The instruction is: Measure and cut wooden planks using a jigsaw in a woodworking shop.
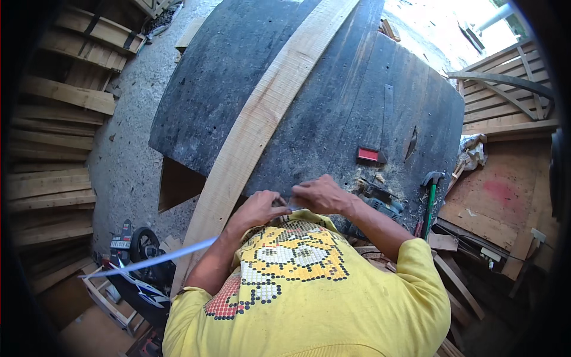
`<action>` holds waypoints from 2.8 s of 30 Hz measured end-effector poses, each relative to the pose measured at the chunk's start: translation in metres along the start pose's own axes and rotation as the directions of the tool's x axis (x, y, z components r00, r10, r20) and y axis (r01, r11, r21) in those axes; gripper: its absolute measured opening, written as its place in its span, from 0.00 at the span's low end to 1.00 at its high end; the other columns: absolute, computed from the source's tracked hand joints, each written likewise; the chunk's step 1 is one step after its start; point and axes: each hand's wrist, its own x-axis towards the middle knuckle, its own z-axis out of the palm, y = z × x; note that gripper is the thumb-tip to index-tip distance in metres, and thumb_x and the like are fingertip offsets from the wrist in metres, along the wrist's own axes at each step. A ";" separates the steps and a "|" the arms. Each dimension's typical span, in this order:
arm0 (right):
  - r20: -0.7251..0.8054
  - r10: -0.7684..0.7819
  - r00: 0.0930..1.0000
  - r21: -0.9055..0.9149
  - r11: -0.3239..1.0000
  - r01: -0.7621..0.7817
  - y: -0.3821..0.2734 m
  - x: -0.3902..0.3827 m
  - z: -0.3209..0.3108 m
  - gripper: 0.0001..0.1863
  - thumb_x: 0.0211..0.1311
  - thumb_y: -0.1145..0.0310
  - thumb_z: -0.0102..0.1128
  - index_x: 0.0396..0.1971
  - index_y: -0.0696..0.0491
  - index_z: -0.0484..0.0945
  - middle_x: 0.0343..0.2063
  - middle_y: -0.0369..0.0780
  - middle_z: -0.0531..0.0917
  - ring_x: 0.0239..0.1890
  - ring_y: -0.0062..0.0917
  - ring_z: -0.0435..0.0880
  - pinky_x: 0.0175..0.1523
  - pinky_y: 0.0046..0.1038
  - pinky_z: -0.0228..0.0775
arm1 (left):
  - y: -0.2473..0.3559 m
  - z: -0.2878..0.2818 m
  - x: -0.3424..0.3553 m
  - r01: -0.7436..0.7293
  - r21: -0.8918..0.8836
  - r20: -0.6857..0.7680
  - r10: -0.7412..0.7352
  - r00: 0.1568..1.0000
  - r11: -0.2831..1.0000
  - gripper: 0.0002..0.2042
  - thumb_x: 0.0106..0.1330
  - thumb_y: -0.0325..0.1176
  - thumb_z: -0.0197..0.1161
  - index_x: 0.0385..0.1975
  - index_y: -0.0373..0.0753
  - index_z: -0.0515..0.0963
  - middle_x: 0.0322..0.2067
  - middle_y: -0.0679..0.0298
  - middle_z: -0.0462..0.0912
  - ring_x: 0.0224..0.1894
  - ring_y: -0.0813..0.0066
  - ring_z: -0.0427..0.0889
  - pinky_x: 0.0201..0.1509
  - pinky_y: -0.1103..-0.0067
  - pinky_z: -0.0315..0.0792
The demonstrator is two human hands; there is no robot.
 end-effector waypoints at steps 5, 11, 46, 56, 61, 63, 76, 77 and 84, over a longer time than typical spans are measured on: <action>-0.069 0.350 0.934 -0.119 0.927 -0.356 0.001 -0.068 -0.041 0.10 0.70 0.59 0.61 0.42 0.48 0.82 0.26 0.35 0.82 0.28 0.30 0.83 0.27 0.34 0.66 | 0.010 -0.043 -0.020 -0.030 0.205 0.168 -0.005 0.986 0.978 0.25 0.67 0.57 0.67 0.34 0.34 0.87 0.24 0.55 0.87 0.28 0.61 0.87 0.36 0.66 0.77; -0.280 0.461 0.842 -0.070 0.865 -0.496 -0.010 -0.106 -0.033 0.07 0.68 0.62 0.62 0.36 0.49 0.83 0.28 0.36 0.83 0.35 0.32 0.83 0.37 0.37 0.71 | 0.054 -0.015 0.020 -0.298 0.303 0.028 0.304 0.952 0.905 0.21 0.62 0.51 0.74 0.37 0.35 0.85 0.29 0.55 0.87 0.31 0.59 0.87 0.36 0.66 0.78; -0.473 0.880 -0.046 0.306 0.115 -0.945 0.162 -0.143 -0.014 0.39 0.57 0.36 0.70 0.46 0.62 0.79 0.45 0.59 0.85 0.52 0.55 0.84 0.55 0.49 0.75 | -0.154 0.048 -0.021 0.337 0.295 -0.789 0.029 0.613 0.894 0.64 0.40 0.52 0.84 0.78 0.43 0.49 0.66 0.42 0.60 0.68 0.39 0.62 0.71 0.49 0.56; -0.762 0.646 0.046 0.479 0.610 -0.631 0.123 -0.100 0.006 0.24 0.64 0.54 0.72 0.49 0.57 0.80 0.31 0.41 0.86 0.30 0.32 0.83 0.41 0.35 0.75 | -0.187 0.026 -0.053 0.232 0.264 -0.761 0.054 0.647 0.936 0.57 0.48 0.59 0.79 0.76 0.41 0.55 0.72 0.42 0.54 0.73 0.38 0.55 0.75 0.47 0.51; -0.391 0.868 0.305 0.869 0.458 -0.190 0.041 -0.015 0.044 0.14 0.68 0.62 0.70 0.49 0.50 0.79 0.28 0.30 0.80 0.27 0.12 0.71 0.32 0.18 0.63 | -0.167 -0.022 -0.018 -0.109 0.422 -0.713 0.404 0.573 0.900 0.55 0.53 0.67 0.73 0.76 0.42 0.55 0.75 0.44 0.50 0.76 0.40 0.52 0.76 0.46 0.49; -0.375 0.774 0.511 0.828 0.527 -0.190 0.019 0.029 0.066 0.15 0.69 0.62 0.70 0.49 0.50 0.79 0.27 0.28 0.79 0.25 0.11 0.70 0.29 0.16 0.61 | -0.153 -0.034 0.000 -0.194 0.483 -0.657 0.500 0.564 0.854 0.57 0.53 0.69 0.72 0.77 0.42 0.54 0.76 0.43 0.47 0.78 0.40 0.48 0.77 0.46 0.46; -0.133 0.717 0.685 0.736 0.534 -0.416 0.032 0.113 0.103 0.17 0.64 0.66 0.73 0.46 0.56 0.77 0.32 0.37 0.85 0.35 0.21 0.80 0.40 0.28 0.73 | -0.127 -0.006 0.069 -0.094 0.512 -0.511 0.391 0.765 0.854 0.68 0.44 0.69 0.76 0.81 0.47 0.41 0.80 0.42 0.31 0.81 0.37 0.29 0.76 0.36 0.28; -0.213 0.734 0.645 0.655 0.597 -0.463 0.031 0.111 0.104 0.16 0.64 0.66 0.73 0.45 0.57 0.78 0.33 0.38 0.85 0.36 0.21 0.80 0.42 0.29 0.74 | -0.128 -0.004 0.071 -0.076 0.508 -0.542 0.387 0.746 0.858 0.67 0.45 0.67 0.77 0.81 0.46 0.41 0.80 0.42 0.32 0.81 0.37 0.30 0.76 0.36 0.28; 0.000 0.766 0.643 0.890 0.293 -0.349 0.038 0.101 0.116 0.15 0.65 0.64 0.72 0.42 0.59 0.81 0.32 0.40 0.86 0.36 0.21 0.81 0.44 0.29 0.75 | -0.131 0.009 0.076 -0.080 0.499 -0.633 0.427 0.646 0.863 0.62 0.51 0.62 0.77 0.79 0.43 0.43 0.79 0.42 0.36 0.81 0.36 0.34 0.77 0.38 0.30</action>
